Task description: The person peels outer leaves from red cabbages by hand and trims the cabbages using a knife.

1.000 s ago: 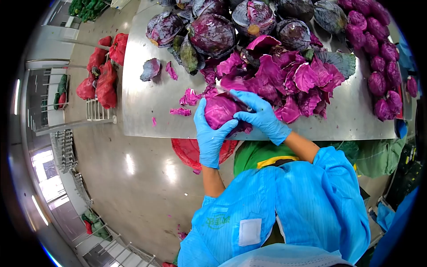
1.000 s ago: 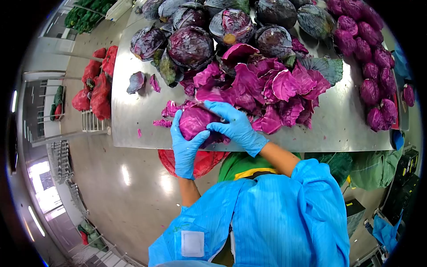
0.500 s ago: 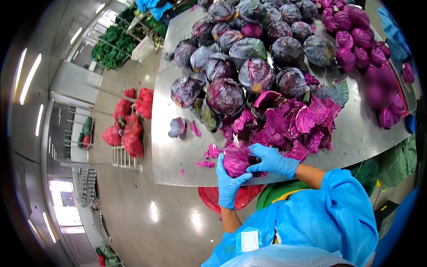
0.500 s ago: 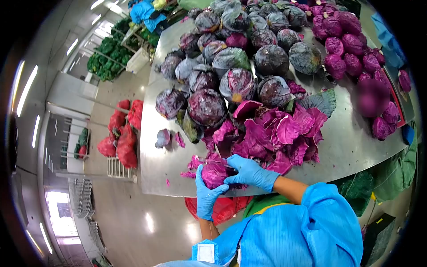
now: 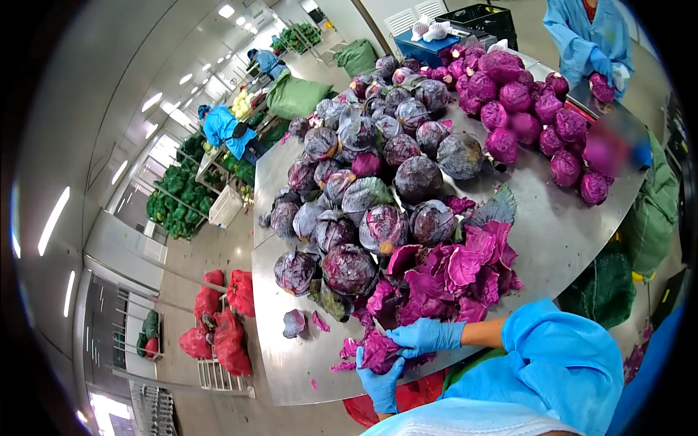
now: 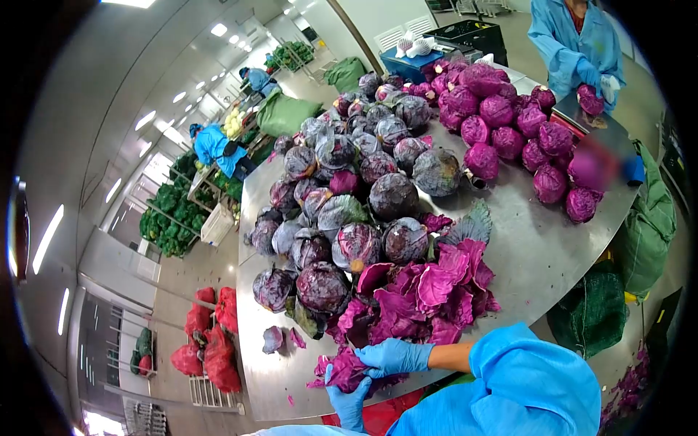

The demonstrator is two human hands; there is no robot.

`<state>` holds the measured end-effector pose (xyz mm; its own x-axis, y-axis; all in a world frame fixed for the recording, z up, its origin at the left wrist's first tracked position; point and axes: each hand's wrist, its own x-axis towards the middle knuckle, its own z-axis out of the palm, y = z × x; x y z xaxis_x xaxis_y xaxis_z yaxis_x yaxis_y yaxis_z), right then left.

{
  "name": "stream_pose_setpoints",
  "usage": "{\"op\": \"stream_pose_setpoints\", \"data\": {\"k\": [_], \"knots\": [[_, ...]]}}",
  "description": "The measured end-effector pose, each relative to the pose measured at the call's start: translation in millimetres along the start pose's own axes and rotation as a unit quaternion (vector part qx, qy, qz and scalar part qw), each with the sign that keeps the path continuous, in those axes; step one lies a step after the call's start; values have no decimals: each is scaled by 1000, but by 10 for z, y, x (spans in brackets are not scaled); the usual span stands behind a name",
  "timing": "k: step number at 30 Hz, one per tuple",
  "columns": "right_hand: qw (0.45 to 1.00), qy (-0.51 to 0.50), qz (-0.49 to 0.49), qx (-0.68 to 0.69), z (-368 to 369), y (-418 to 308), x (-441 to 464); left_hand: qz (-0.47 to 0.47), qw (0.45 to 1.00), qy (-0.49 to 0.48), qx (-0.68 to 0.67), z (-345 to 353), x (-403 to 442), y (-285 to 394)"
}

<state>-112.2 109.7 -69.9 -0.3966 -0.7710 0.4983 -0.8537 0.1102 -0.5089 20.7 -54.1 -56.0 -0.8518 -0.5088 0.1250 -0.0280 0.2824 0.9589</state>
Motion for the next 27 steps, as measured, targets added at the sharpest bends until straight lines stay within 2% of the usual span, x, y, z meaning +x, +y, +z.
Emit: {"op": "stream_pose_setpoints", "data": {"k": [2, 5, 7, 10, 11, 12, 13, 14, 16, 18, 19, 20, 21, 22, 23, 24, 25, 26, 27], "knots": [[999, 23, 3, -30, -30, -70, 21, 24, 995, 17, 91, 36, -54, 100], [990, 119, 55, -59, -111, -54, 50, 49, 988, 23, 147, 62, -145, 344], [985, 138, 95, -41, -342, 49, 55, 34, 998, -8, 45, 107, -179, 420], [977, 104, 72, -173, -692, 149, 31, 34, 996, -49, -62, 171, -186, 392], [961, 103, 72, -246, -786, 208, 33, 10, 995, -46, -89, 215, -185, 477], [938, 95, 20, -334, -945, 297, -14, -60, 983, -44, -168, 265, -220, 610], [969, 171, 162, -71, -1101, 387, -103, -95, 968, -45, -228, 306, -210, 484], [948, 171, 266, -20, -1287, 474, -189, -119, 948, -49, -291, 275, -264, 351], [905, 288, 270, -159, -1606, 736, -359, -183, 899, -27, -397, 258, -349, 270], [847, 362, 329, -206, -1959, 544, -331, -228, 876, 22, -424, 330, -332, 234], [839, 368, 352, -193, -1994, 326, -294, -252, 863, 46, -435, 353, -352, 211], [863, 335, 373, -64, -1937, 95, -278, -260, 857, 54, -441, 402, -320, 184], [880, 242, 409, -10, -1874, -224, -195, -269, 852, 58, -446, 452, -277, 151], [897, 260, 316, 170, -1530, -305, -253, -276, 847, 61, -450, 503, -228, 107], [932, 103, 329, 113, -1435, -443, -269, -264, 851, 67, -450, 571, -201, -4], [949, 71, 282, 120, -1198, -496, -269, -246, 868, 68, -425, 632, -160, 22], [954, 48, 275, 114, -1033, -553, -214, -231, 884, 71, -400, 689, -154, 67], [903, 17, 359, 235, -979, -604, -120, -220, 899, 75, -372, 716, -177, 123], [910, 57, 329, 244, -789, -466, -180, -204, 898, 81, -381, 724, -181, 205]]}}
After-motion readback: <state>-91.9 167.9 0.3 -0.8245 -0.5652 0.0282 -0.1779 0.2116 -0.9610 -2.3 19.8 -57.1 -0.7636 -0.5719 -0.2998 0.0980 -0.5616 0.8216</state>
